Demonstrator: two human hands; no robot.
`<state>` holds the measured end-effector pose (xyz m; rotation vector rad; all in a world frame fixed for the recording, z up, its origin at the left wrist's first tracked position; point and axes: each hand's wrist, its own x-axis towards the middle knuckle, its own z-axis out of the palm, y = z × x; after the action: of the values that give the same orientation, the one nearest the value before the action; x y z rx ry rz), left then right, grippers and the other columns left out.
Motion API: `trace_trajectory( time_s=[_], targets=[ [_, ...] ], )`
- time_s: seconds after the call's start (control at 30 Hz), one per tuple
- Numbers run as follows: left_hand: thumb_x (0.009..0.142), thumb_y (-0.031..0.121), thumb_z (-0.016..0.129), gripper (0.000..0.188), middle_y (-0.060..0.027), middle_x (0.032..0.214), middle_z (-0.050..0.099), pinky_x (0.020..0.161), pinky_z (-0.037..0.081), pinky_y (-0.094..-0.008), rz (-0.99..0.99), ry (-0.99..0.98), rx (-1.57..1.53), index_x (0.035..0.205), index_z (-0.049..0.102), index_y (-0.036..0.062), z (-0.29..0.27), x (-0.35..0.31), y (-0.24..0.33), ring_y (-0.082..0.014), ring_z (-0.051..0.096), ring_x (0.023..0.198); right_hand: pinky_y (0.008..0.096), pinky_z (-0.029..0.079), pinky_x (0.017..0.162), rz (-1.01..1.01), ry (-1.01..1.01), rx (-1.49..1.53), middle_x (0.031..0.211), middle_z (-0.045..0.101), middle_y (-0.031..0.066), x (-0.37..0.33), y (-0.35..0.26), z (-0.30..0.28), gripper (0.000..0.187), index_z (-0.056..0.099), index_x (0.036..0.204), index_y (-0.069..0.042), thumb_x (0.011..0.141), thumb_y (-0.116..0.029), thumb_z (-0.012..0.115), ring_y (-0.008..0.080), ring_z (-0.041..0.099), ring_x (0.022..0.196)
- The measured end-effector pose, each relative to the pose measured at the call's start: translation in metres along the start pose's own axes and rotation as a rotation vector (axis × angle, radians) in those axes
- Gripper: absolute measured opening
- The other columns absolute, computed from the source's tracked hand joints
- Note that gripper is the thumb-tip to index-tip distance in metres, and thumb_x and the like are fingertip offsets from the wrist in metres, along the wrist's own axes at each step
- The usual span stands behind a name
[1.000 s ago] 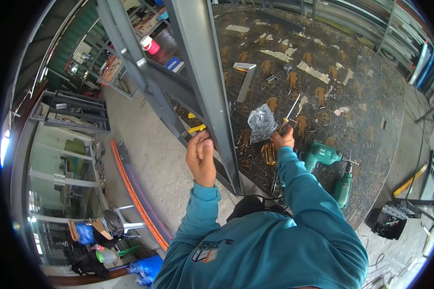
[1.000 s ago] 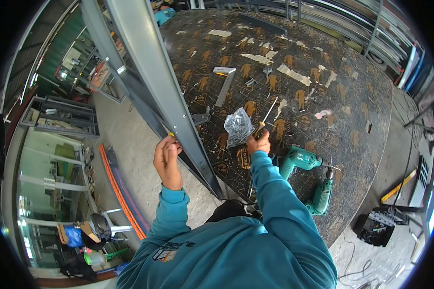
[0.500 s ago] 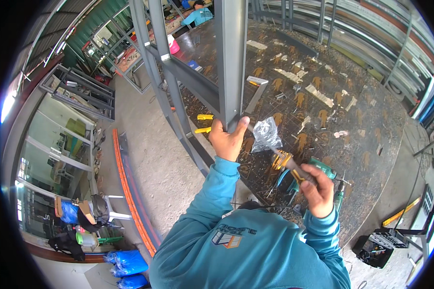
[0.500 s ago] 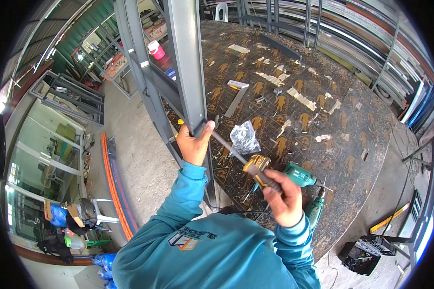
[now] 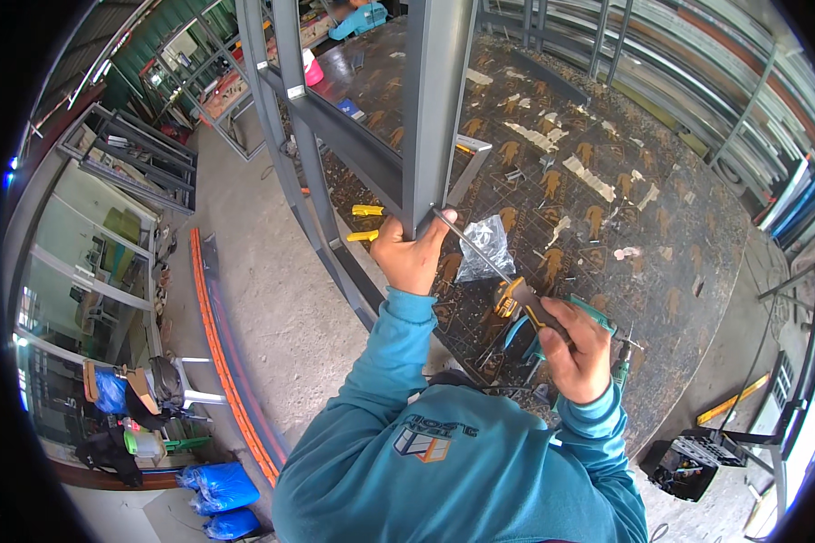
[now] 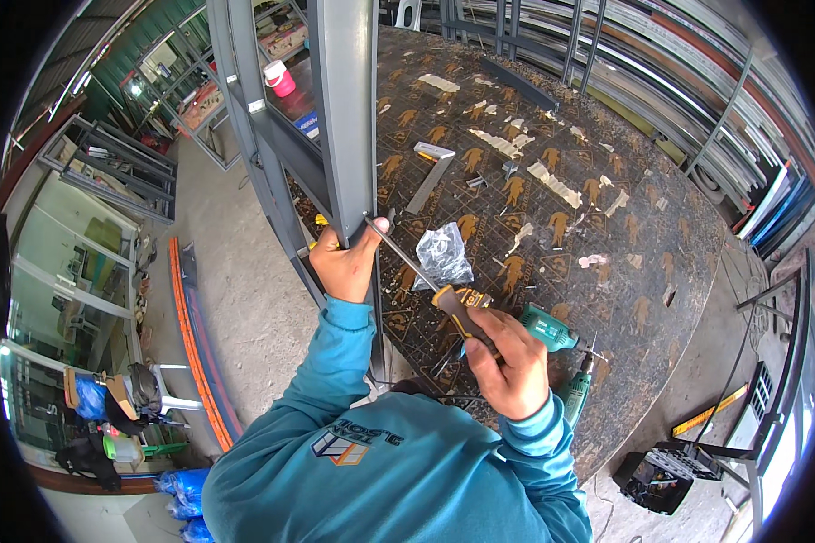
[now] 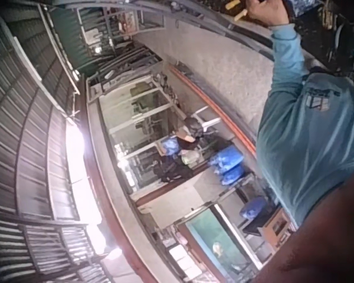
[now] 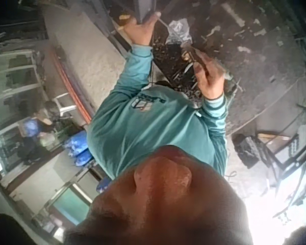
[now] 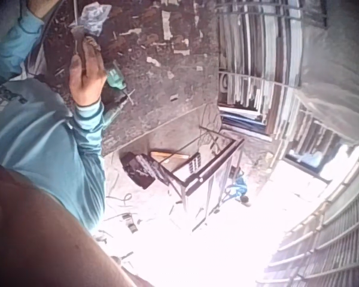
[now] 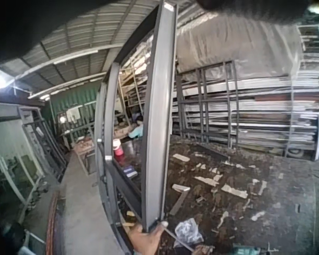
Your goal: The person assembles a metal frame using a screwdriver, rivets, and a miter saw.
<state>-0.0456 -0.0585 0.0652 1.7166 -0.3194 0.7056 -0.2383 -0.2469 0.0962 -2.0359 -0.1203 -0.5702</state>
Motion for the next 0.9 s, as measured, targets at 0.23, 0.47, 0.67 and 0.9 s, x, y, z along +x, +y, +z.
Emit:
trace_trajectory(
  time_s=[0.23,0.47,0.67,0.9],
  targets=[
    [0.079,0.017,0.087,0.026,-0.0051,0.079,0.072,0.068,0.05,-0.0271,-0.019,0.005,0.053,0.089,0.073,-0.0029,-0.001,0.0,-0.003,-0.0087,0.062,0.073,0.0354,0.055,0.071,0.028,0.052,-0.012,0.097,0.068,0.0211,0.002,-0.01,0.014,0.03,0.065,0.117,0.006,0.089,-0.006,0.063,0.0314,0.069,0.078],
    [0.077,0.014,0.087,0.025,-0.0057,0.077,0.071,0.066,0.05,-0.0267,-0.025,0.009,0.007,0.087,0.073,-0.0035,-0.001,-0.001,-0.003,-0.0084,0.061,0.072,0.0352,0.055,0.067,0.065,0.115,-0.031,0.091,0.068,0.0204,-0.004,-0.023,0.023,0.029,0.065,0.116,0.007,0.091,-0.007,0.062,0.0287,0.068,0.072],
    [0.076,0.015,0.088,0.028,-0.0065,0.082,0.07,0.069,0.049,-0.0287,-0.062,0.006,-0.02,0.086,0.07,-0.0036,-0.001,-0.002,-0.011,-0.01,0.06,0.076,0.0296,0.051,0.056,0.417,0.056,0.461,0.096,0.068,0.0172,-0.007,-0.021,0.029,0.039,0.058,0.128,0.003,0.096,-0.018,0.057,0.0183,0.061,0.063],
    [0.082,0.015,0.083,0.049,-0.0097,0.109,0.054,0.087,0.046,-0.037,0.115,0.315,-0.061,0.117,0.051,0.0018,-0.005,-0.049,0.003,-0.0221,0.056,0.095,0.0173,0.034,0.037,0.958,-0.201,1.471,0.1,0.06,0.0153,0.019,-0.005,0.002,0.051,0.045,0.141,0.003,0.101,-0.029,0.048,0.0088,0.048,0.055]
  ],
)
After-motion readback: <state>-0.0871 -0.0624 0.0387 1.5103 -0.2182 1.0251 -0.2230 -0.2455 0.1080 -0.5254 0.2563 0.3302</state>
